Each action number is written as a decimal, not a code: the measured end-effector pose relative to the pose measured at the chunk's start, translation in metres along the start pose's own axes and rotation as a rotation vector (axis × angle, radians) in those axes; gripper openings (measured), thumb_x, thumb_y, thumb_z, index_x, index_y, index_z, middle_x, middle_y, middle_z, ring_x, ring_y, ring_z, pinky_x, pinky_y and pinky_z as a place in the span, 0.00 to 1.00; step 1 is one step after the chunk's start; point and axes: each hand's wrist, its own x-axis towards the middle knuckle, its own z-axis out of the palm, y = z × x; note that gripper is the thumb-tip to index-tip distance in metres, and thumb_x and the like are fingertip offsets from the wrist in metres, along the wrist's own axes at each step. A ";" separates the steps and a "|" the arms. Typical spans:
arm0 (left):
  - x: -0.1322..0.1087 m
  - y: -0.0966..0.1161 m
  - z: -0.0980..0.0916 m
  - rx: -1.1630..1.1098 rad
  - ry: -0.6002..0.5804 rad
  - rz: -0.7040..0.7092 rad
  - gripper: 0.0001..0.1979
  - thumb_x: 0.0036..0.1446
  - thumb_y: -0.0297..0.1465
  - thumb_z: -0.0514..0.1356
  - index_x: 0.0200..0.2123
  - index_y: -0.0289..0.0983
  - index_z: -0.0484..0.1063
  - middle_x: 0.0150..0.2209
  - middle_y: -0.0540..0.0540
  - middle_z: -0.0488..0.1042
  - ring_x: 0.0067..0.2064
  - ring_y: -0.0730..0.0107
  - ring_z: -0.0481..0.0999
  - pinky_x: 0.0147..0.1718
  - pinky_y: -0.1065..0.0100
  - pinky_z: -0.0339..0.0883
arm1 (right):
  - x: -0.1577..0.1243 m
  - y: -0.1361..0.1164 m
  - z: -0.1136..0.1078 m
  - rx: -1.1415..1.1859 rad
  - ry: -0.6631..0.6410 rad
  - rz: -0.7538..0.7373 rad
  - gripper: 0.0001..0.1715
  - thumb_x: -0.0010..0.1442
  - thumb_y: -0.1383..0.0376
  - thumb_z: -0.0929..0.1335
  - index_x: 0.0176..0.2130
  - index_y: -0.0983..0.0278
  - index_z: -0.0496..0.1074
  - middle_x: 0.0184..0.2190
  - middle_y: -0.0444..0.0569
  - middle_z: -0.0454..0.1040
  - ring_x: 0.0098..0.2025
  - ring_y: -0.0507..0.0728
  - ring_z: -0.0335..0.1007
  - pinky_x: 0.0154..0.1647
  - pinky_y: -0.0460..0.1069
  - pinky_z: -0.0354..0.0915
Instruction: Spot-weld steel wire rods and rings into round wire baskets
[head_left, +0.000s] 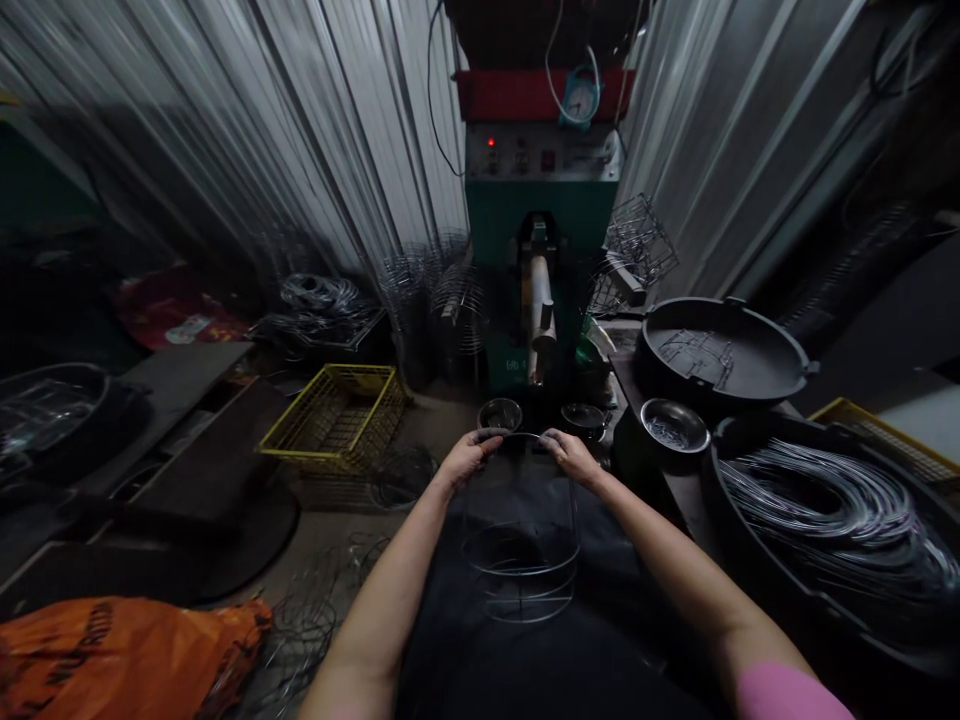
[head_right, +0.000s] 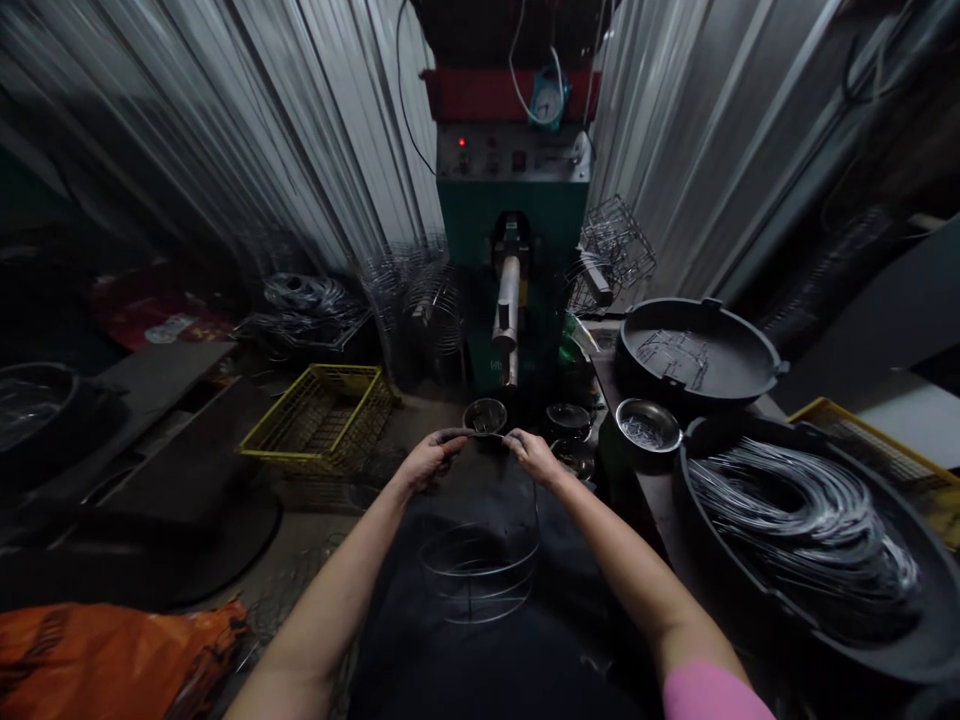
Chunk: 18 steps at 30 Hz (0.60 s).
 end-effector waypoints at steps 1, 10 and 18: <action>0.001 -0.001 0.000 0.011 0.000 0.013 0.24 0.42 0.39 0.62 0.43 0.34 0.70 0.16 0.57 0.56 0.15 0.86 0.48 0.14 0.77 0.38 | 0.000 0.001 0.000 -0.010 0.002 0.001 0.19 0.57 0.56 0.57 0.33 0.66 0.68 0.25 0.45 0.67 0.30 0.52 0.62 0.32 0.45 0.58; 0.007 0.014 0.008 0.444 0.079 0.303 0.15 0.49 0.31 0.55 0.40 0.35 0.73 0.22 0.50 0.69 0.22 0.78 0.62 0.20 0.77 0.55 | 0.000 -0.010 -0.007 -0.408 -0.076 -0.071 0.24 0.59 0.67 0.56 0.55 0.58 0.58 0.39 0.49 0.70 0.37 0.53 0.67 0.36 0.46 0.61; 0.023 0.034 0.017 0.924 -0.001 0.464 0.22 0.49 0.20 0.51 0.48 0.39 0.67 0.35 0.46 0.74 0.39 0.68 0.71 0.39 0.69 0.63 | 0.021 -0.023 -0.023 -0.962 -0.220 0.072 0.20 0.60 0.69 0.54 0.51 0.61 0.60 0.37 0.53 0.71 0.35 0.56 0.70 0.32 0.47 0.62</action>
